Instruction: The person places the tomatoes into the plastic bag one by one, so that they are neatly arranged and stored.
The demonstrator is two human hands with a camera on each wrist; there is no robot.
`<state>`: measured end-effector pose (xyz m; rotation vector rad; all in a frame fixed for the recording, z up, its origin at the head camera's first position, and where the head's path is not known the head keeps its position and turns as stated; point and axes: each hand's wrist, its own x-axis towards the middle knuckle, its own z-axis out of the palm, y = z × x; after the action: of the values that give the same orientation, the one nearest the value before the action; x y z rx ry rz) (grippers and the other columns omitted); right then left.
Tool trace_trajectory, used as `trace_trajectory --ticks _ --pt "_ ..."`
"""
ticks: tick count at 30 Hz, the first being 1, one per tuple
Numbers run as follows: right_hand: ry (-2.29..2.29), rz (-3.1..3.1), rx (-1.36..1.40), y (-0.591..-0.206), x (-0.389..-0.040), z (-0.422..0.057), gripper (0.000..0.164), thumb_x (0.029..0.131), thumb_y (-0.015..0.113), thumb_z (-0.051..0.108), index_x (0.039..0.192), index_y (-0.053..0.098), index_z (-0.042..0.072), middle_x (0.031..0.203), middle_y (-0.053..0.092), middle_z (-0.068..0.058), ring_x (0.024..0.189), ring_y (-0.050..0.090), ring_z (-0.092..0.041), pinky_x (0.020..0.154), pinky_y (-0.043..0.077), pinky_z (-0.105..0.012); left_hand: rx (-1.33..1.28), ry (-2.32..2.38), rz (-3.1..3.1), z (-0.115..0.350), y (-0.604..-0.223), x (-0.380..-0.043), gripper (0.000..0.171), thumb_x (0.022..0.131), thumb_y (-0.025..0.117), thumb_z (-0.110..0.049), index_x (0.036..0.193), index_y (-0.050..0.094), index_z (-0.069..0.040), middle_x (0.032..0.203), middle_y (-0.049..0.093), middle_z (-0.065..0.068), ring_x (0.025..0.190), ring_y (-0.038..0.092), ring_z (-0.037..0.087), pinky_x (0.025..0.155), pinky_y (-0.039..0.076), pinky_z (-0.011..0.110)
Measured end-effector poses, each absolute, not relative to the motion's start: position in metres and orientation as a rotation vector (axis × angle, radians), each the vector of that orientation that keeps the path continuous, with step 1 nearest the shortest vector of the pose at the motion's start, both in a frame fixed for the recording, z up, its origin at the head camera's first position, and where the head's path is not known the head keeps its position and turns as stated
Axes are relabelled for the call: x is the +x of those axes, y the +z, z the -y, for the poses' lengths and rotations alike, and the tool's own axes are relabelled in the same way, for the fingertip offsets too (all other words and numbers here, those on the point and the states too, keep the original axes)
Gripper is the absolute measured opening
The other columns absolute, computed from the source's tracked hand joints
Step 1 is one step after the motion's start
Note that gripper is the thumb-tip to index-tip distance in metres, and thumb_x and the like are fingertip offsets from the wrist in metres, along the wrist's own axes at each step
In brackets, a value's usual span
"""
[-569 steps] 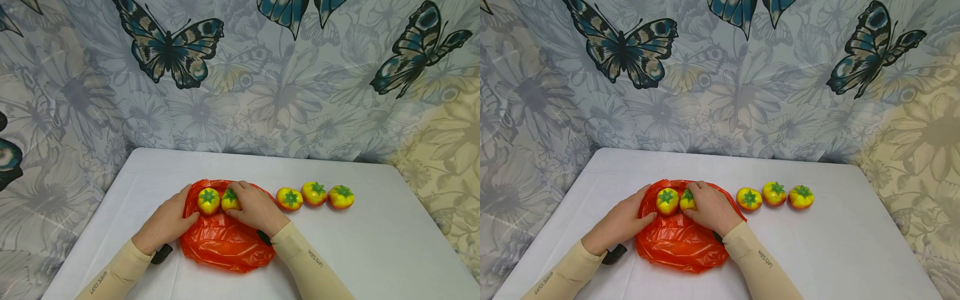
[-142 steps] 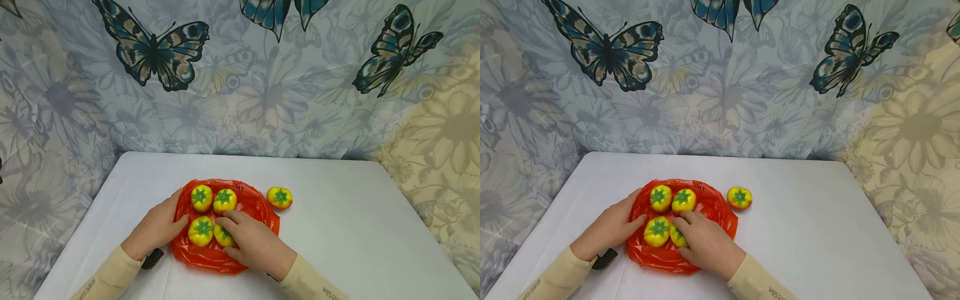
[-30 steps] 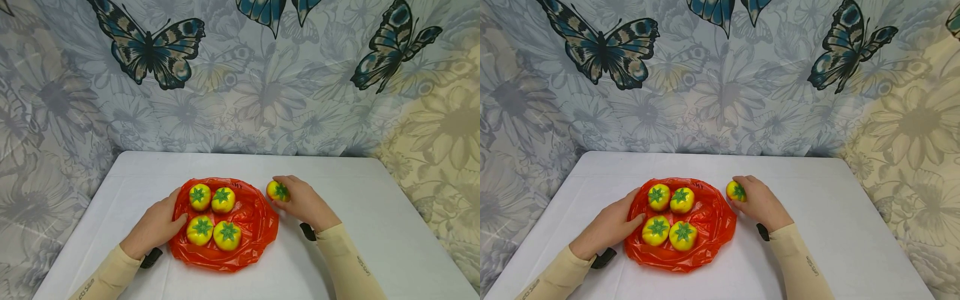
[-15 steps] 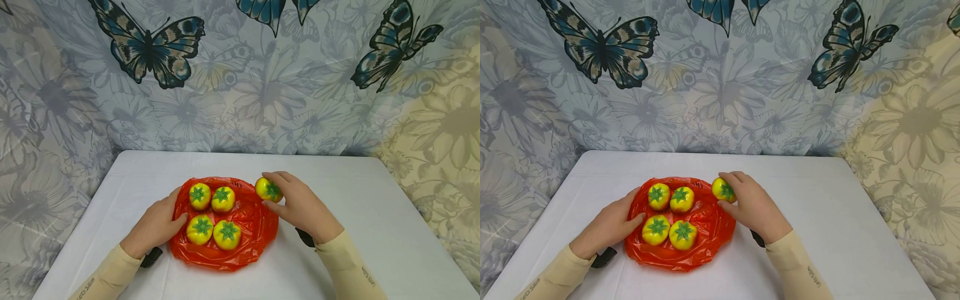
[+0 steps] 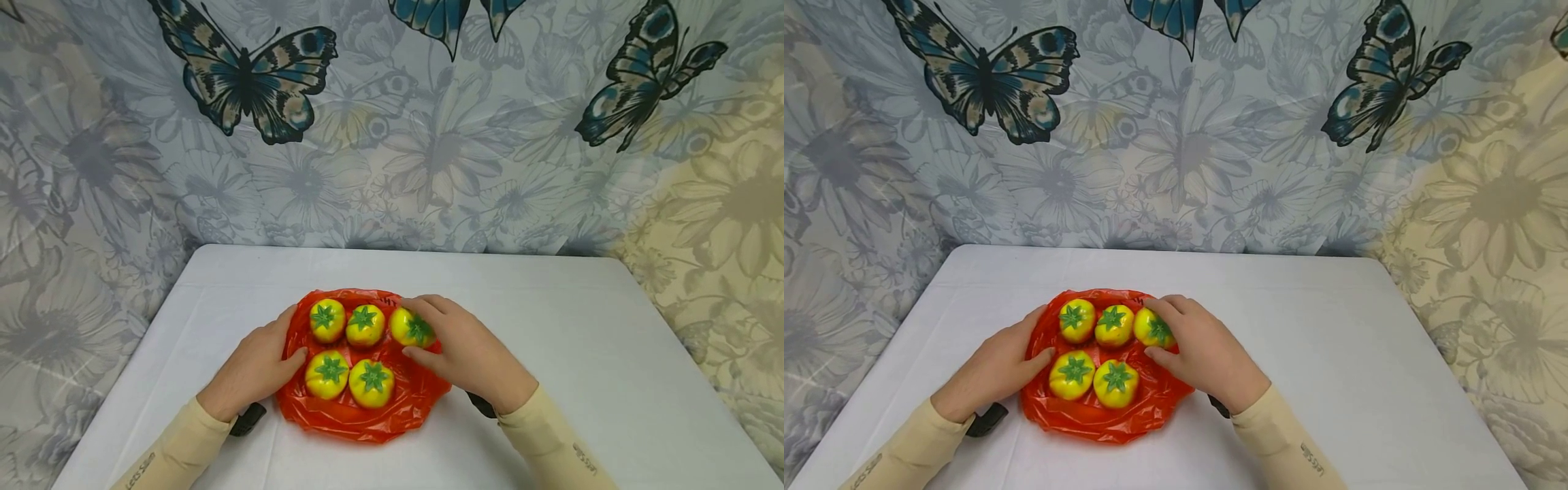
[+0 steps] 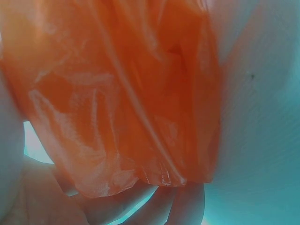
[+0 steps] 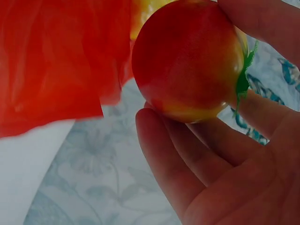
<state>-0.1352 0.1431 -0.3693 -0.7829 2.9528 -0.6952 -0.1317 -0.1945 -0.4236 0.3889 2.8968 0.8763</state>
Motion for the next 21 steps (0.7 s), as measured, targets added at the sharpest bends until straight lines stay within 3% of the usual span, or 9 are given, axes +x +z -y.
trace_trajectory --ticks 21 --pt "-0.586 -2.887 -0.772 -0.388 -0.135 -0.128 0.067 0.093 0.086 0.036 0.153 0.059 0.023 0.148 0.065 -0.002 0.131 0.067 -0.022 0.109 0.060 -0.046 0.391 0.880 -2.896 0.195 -0.425 -0.133 0.074 0.101 0.070 -0.024 0.165 0.037 -0.006 0.141 0.071 0.016 0.108 0.074 0.025 0.093 0.066 0.052"
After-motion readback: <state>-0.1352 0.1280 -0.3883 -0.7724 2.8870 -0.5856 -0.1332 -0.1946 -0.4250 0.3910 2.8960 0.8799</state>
